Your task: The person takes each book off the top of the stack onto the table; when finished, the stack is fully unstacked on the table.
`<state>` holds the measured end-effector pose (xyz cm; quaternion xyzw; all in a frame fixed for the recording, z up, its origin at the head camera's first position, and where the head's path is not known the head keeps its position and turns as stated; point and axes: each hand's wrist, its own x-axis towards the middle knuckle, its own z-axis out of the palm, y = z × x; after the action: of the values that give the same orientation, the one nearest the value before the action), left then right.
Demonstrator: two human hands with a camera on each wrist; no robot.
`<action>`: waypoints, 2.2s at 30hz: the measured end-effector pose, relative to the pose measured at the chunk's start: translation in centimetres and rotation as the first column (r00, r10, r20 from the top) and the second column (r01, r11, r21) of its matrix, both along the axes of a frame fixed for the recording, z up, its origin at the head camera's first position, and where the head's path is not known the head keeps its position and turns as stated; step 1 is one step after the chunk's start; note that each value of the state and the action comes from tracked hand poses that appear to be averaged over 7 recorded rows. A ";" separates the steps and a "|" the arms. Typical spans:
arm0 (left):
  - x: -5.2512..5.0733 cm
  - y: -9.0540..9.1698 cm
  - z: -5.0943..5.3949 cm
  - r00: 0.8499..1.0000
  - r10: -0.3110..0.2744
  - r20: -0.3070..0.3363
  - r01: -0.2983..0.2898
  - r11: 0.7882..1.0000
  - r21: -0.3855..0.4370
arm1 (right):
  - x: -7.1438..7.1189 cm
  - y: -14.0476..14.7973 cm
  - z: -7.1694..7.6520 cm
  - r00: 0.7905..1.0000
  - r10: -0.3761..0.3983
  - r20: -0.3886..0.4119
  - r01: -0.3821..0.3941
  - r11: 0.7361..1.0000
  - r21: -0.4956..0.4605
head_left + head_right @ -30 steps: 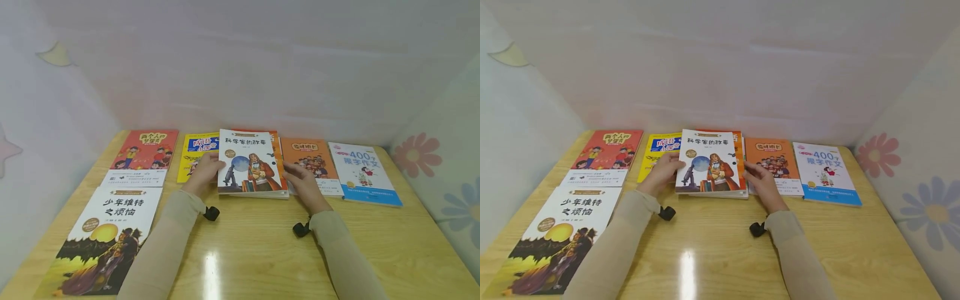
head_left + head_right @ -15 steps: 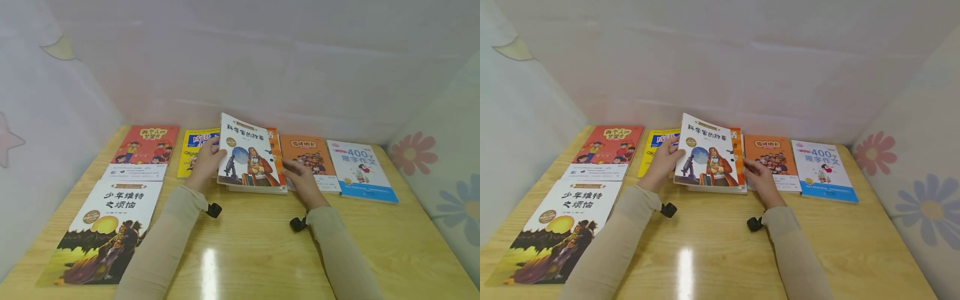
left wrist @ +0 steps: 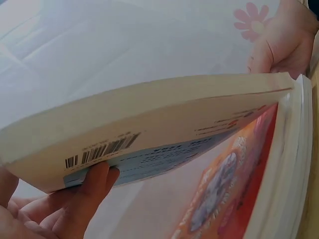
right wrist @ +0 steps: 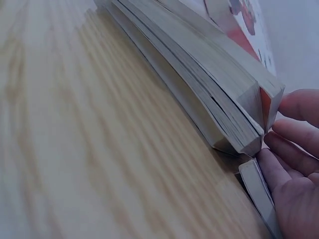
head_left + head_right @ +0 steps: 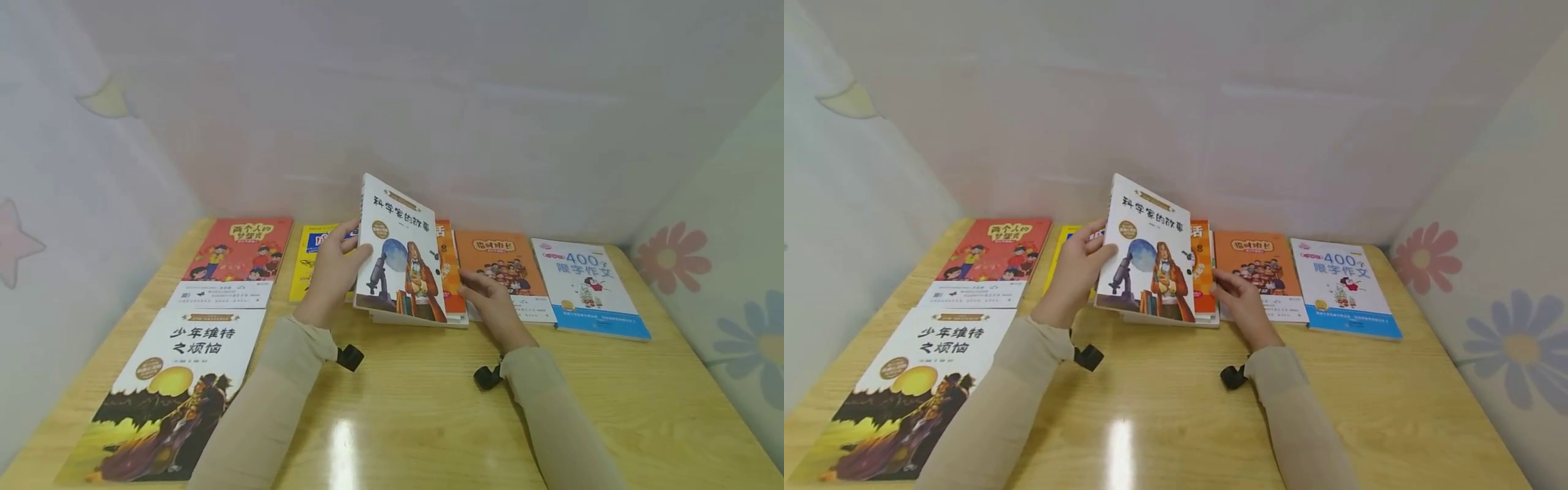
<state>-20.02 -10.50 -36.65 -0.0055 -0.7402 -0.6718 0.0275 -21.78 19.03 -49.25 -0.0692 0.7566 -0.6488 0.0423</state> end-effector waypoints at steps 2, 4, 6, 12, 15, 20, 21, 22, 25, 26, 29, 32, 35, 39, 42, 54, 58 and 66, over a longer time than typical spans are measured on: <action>0.5 0.0 0.3 0.999 -0.019 -0.028 0.019 1.000 -0.010 | 0.2 -0.2 0.2 1.000 0.002 0.016 -0.002 1.000 -0.009; 1.0 0.2 0.6 0.998 -0.048 -0.050 0.047 0.999 -0.017 | 0.2 -0.3 0.1 1.000 0.009 0.014 -0.009 1.000 -0.008; 1.4 0.5 1.0 0.994 -0.085 -0.063 0.084 0.996 -0.016 | 0.3 -0.2 0.1 1.000 0.007 0.014 -0.007 1.000 -0.001; 2.5 2.2 1.9 0.982 -0.187 -0.025 0.187 0.982 -0.008 | 0.5 0.6 -0.3 1.000 -0.024 0.003 0.024 0.999 0.031; 3.4 2.6 2.6 0.973 -0.230 -0.013 0.230 0.973 0.003 | 0.6 0.9 -0.3 0.998 -0.048 0.031 0.048 0.999 0.023; 5.6 1.5 4.5 0.963 -0.270 0.003 0.269 0.960 0.077 | 0.4 1.2 0.2 0.999 -0.037 0.030 0.038 0.999 -0.024; 6.1 0.9 4.8 0.963 -0.270 0.023 0.267 0.960 0.089 | 0.3 1.1 0.3 0.999 -0.030 0.021 0.031 0.999 -0.026; 6.5 0.2 5.0 0.962 -0.269 0.041 0.264 0.959 0.099 | 0.2 1.1 0.4 1.000 -0.020 0.010 0.020 0.999 -0.034; 8.2 -2.1 4.7 0.957 -0.266 0.117 0.252 0.960 0.119 | 0.1 0.9 0.5 1.000 0.012 -0.002 -0.013 0.999 -0.031; 8.8 -3.0 4.3 0.953 -0.269 0.137 0.252 0.959 0.126 | 0.1 0.8 0.4 1.000 0.019 -0.002 -0.020 0.999 -0.030; 10.8 -5.6 2.9 0.944 -0.269 0.191 0.247 0.960 0.132 | 0.1 0.6 0.3 0.999 0.032 0.018 -0.032 0.999 -0.020; 12.7 -8.1 1.2 0.936 -0.247 0.252 0.223 0.967 0.122 | 0.0 0.5 0.1 0.999 0.020 0.032 -0.019 1.000 -0.019; 14.3 -10.2 -0.8 0.926 -0.181 0.332 0.159 0.983 0.092 | 0.0 0.5 0.1 0.999 0.023 0.035 -0.022 0.999 -0.027; 15.6 -11.9 -3.1 0.911 -0.116 0.397 0.104 0.993 0.052 | 0.0 0.9 0.1 0.999 0.015 0.030 -0.014 0.999 -0.044; 16.3 -12.4 -4.0 0.900 -0.088 0.427 0.082 0.996 0.032 | 0.1 1.0 0.0 1.000 0.006 0.020 -0.004 0.998 -0.059; 18.1 -14.3 -4.2 0.870 0.008 0.493 0.063 0.990 -0.127 | -0.4 0.4 0.0 1.000 0.005 0.013 -0.004 0.999 -0.045; 18.4 -14.6 -4.5 0.871 0.033 0.490 0.059 0.983 -0.171 | -0.6 0.5 0.1 1.000 0.004 0.012 -0.004 0.999 -0.037; 17.8 -14.2 -4.5 0.905 0.064 0.420 0.084 0.942 -0.324 | -0.4 0.6 -0.4 1.000 0.021 0.022 -0.020 0.999 -0.048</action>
<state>-2.22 -24.66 -41.13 0.1326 -0.8314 -0.5213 -0.1392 -22.14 19.59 -49.64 -0.0706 0.7396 -0.6670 0.0557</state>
